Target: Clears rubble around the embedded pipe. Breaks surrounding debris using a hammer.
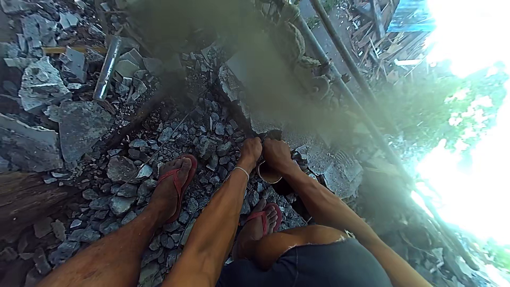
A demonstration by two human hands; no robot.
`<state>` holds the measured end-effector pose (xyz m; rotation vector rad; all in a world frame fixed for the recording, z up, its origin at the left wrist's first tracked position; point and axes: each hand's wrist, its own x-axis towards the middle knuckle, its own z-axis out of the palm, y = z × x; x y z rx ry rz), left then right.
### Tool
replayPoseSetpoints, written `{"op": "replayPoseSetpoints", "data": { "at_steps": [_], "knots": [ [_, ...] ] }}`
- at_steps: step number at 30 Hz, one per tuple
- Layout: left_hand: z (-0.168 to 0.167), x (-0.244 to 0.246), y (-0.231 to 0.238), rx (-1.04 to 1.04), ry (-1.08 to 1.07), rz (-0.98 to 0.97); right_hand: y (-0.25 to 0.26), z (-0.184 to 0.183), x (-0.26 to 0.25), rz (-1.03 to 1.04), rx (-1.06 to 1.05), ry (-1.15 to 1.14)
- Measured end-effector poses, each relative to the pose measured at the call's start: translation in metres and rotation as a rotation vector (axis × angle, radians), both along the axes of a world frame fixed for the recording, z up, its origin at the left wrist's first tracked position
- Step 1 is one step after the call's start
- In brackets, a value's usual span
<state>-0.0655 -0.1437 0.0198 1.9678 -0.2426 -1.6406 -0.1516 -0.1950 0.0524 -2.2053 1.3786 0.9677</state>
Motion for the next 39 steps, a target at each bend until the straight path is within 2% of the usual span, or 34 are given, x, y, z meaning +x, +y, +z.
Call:
{"op": "replayPoseSetpoints", "data": {
  "at_steps": [4,7,9,11,13,16,18,20,23,28,32,34,35,37,39],
  "knots": [
    [-0.002,0.002,-0.006,-0.011,0.000,-0.002,-0.010,0.001,-0.008,-0.053,0.081,-0.092],
    [-0.004,0.012,-0.003,-0.017,0.117,-0.030,-0.024,0.005,-0.017,-0.056,0.140,-0.112],
    [0.006,0.020,-0.002,0.020,0.090,-0.174,-0.027,0.016,-0.026,-0.116,0.089,-0.137],
    [0.022,0.023,0.004,0.005,-0.025,-0.364,-0.024,0.028,-0.044,-0.238,0.022,-0.203],
    [0.046,0.018,0.011,-0.038,-0.030,-0.452,-0.010,0.028,-0.069,-0.386,0.023,-0.372],
    [0.074,-0.007,0.023,-0.090,0.120,-0.285,0.023,0.024,-0.082,-0.574,0.150,-0.582],
    [0.069,-0.021,0.032,-0.109,0.033,-0.192,0.041,0.020,-0.078,-0.622,0.161,-0.643],
    [0.058,-0.025,0.040,-0.144,-0.082,-0.167,0.053,0.015,-0.069,-0.585,0.117,-0.696],
    [0.050,-0.021,0.042,-0.180,-0.099,-0.039,0.065,0.013,-0.052,-0.586,0.129,-0.776],
    [0.048,-0.005,0.031,-0.238,-0.188,0.055,0.059,0.003,-0.045,-0.808,0.230,-0.994],
    [0.047,-0.003,0.020,-0.168,0.019,0.220,0.032,0.006,-0.054,-0.898,0.171,-1.070],
    [0.043,-0.004,0.013,-0.167,-0.007,0.190,0.000,0.014,-0.062,-0.849,0.160,-1.039],
    [0.037,-0.003,0.012,-0.182,-0.112,0.084,-0.020,0.016,-0.067,-0.762,0.129,-0.967],
    [0.021,0.001,0.012,-0.181,-0.327,-0.173,-0.057,0.015,-0.074,-0.462,-0.027,-0.735],
    [0.010,0.001,0.011,-0.138,-0.357,-0.264,-0.076,0.010,-0.074,-0.171,-0.177,-0.576]
  ]
}}
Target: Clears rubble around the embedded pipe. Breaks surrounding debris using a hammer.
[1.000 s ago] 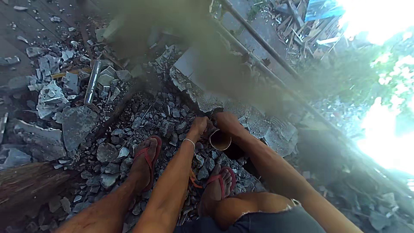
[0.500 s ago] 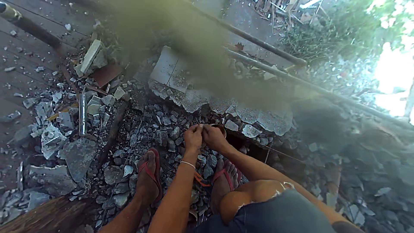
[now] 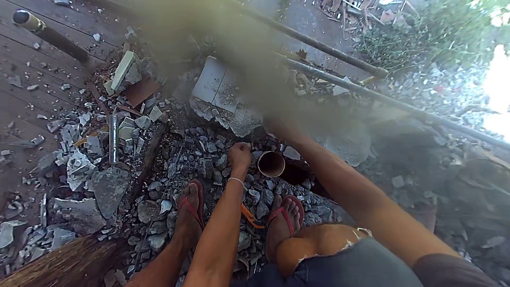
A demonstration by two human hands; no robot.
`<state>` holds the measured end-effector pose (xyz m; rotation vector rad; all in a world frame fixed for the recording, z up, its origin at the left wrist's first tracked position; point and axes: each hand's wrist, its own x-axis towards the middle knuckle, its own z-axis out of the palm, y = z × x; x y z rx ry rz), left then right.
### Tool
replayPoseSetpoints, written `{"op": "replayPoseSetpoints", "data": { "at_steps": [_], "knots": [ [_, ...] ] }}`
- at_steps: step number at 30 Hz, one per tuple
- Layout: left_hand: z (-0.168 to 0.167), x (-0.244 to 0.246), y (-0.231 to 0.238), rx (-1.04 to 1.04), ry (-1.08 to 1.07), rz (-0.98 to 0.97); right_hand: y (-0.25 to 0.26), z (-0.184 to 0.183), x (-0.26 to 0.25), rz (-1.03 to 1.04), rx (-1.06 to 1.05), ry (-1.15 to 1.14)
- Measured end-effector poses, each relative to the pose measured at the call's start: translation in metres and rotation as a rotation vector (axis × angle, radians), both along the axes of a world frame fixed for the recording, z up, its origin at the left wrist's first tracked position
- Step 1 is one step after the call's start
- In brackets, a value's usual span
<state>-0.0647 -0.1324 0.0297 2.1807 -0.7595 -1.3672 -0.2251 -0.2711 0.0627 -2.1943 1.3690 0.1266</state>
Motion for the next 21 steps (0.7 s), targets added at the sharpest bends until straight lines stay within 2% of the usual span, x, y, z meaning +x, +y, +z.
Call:
{"op": "replayPoseSetpoints", "data": {
  "at_steps": [3,6,8,13,21],
  "knots": [
    [-0.006,-0.003,-0.004,0.051,0.124,0.116,-0.011,-0.007,0.008,0.157,-0.071,0.039],
    [-0.004,-0.006,-0.007,0.063,0.249,0.226,-0.004,-0.020,0.010,0.170,-0.075,0.009],
    [-0.007,-0.005,-0.010,0.061,0.247,0.193,0.003,-0.027,0.011,0.163,-0.080,0.022],
    [-0.016,-0.007,-0.013,0.041,0.116,-0.028,0.011,-0.036,0.013,0.122,-0.060,0.037],
    [-0.023,-0.006,-0.006,-0.028,0.155,-0.006,0.005,-0.026,0.024,0.218,-0.034,0.117]
  ]
}}
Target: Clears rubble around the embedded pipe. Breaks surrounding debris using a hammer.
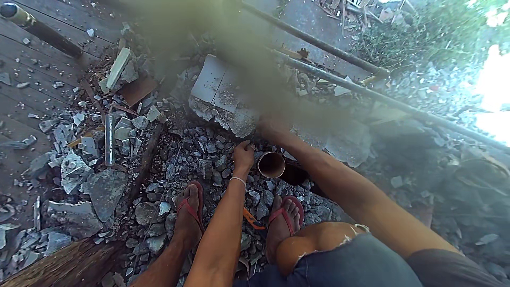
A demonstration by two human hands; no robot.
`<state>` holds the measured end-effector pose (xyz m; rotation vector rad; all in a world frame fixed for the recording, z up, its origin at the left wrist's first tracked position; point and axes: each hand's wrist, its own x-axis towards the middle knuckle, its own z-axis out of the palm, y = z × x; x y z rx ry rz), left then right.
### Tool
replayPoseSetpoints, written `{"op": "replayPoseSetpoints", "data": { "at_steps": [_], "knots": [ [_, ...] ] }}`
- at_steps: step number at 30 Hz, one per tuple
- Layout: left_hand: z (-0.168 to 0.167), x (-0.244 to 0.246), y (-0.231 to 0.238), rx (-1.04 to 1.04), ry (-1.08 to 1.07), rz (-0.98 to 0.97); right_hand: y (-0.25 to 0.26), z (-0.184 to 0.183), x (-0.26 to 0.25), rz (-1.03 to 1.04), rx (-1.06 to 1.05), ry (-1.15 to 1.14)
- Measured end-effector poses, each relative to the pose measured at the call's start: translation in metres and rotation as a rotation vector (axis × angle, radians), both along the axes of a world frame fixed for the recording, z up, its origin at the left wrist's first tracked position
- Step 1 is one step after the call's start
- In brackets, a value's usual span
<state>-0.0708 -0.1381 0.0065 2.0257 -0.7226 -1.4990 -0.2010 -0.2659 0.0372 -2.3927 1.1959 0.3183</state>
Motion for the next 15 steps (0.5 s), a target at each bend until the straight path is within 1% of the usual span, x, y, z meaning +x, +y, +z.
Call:
{"op": "replayPoseSetpoints", "data": {
  "at_steps": [4,7,9,10,13,14,15],
  "knots": [
    [0.006,0.005,-0.004,0.021,0.005,-0.075,0.003,0.003,0.002,-0.016,0.016,-0.049],
    [0.010,0.009,-0.011,0.039,-0.024,-0.135,0.006,0.003,0.011,-0.008,-0.017,-0.115],
    [0.010,0.008,-0.007,0.043,-0.025,-0.128,0.014,0.004,0.015,0.024,-0.031,-0.119],
    [0.009,0.007,-0.009,0.035,0.016,-0.068,0.012,0.007,0.016,0.035,-0.040,-0.112],
    [0.013,0.003,-0.008,0.052,0.231,0.226,0.013,0.013,0.022,0.074,-0.062,-0.077],
    [0.015,0.003,-0.006,0.057,0.259,0.271,0.016,0.015,0.026,0.096,-0.066,-0.067],
    [0.017,0.004,-0.004,0.056,0.247,0.275,0.019,0.018,0.031,0.127,-0.073,-0.062]
  ]
}}
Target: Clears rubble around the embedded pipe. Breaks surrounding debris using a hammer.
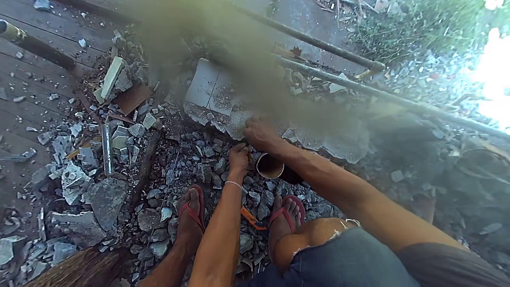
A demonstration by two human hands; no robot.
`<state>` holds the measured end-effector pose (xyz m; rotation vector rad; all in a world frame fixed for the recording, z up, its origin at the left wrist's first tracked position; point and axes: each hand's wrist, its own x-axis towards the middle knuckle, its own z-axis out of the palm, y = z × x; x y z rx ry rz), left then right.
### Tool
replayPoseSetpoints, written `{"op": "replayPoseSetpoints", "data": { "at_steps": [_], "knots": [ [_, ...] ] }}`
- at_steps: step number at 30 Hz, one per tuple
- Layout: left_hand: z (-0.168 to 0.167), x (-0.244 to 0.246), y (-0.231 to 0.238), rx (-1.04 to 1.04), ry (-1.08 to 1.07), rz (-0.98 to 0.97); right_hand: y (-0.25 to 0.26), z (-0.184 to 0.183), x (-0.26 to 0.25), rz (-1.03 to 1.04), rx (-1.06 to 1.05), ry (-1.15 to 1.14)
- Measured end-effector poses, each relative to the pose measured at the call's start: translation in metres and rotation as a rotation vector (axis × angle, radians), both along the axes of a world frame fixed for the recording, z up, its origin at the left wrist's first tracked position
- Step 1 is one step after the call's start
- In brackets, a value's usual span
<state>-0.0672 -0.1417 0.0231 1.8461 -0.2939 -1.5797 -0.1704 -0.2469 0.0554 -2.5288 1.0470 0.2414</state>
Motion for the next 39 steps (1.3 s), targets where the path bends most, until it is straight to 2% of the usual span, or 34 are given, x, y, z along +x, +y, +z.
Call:
{"op": "replayPoseSetpoints", "data": {
  "at_steps": [4,7,10,12,15,17,20,22,25,27,28,32,35,39],
  "knots": [
    [0.007,0.019,0.007,-0.051,-0.147,-0.048,0.025,0.005,0.024,0.111,-0.080,0.041],
    [0.017,0.051,0.008,-0.068,-0.305,-0.020,0.044,0.005,0.037,0.100,-0.210,0.121],
    [0.031,0.079,0.011,-0.099,-0.449,-0.099,0.058,-0.003,0.046,0.076,-0.240,0.192],
    [0.044,0.083,0.004,-0.148,-0.479,-0.123,0.075,-0.012,0.052,0.042,-0.180,0.190],
    [0.065,0.078,-0.007,-0.233,-0.473,-0.129,0.140,-0.022,0.050,0.093,0.090,0.147],
    [0.079,0.079,-0.023,-0.302,-0.492,-0.171,0.142,-0.017,0.044,0.094,0.105,0.116],
    [0.083,0.082,-0.011,-0.304,-0.525,-0.262,0.142,-0.011,0.026,0.130,0.093,-0.098],
    [0.078,0.079,-0.015,-0.306,-0.517,-0.272,0.122,0.006,0.009,0.009,0.151,-0.259],
    [0.066,0.073,-0.007,-0.243,-0.474,-0.332,0.072,0.026,-0.023,-0.415,0.346,-0.467],
    [0.052,0.063,0.004,-0.189,-0.462,-0.411,0.033,0.010,-0.037,-0.715,0.424,-0.536],
    [0.046,0.055,0.007,-0.158,-0.467,-0.451,0.018,-0.002,-0.041,-0.799,0.443,-0.522],
    [0.035,0.022,0.017,-0.034,-0.508,-0.574,0.004,-0.018,-0.036,-0.806,0.462,-0.412],
    [0.024,0.003,0.021,0.012,-0.383,-0.453,0.008,-0.024,-0.030,-0.808,0.453,-0.372],
    [0.012,-0.015,0.015,0.103,0.019,0.043,0.011,-0.026,-0.022,-0.819,0.423,-0.330]
  ]
}}
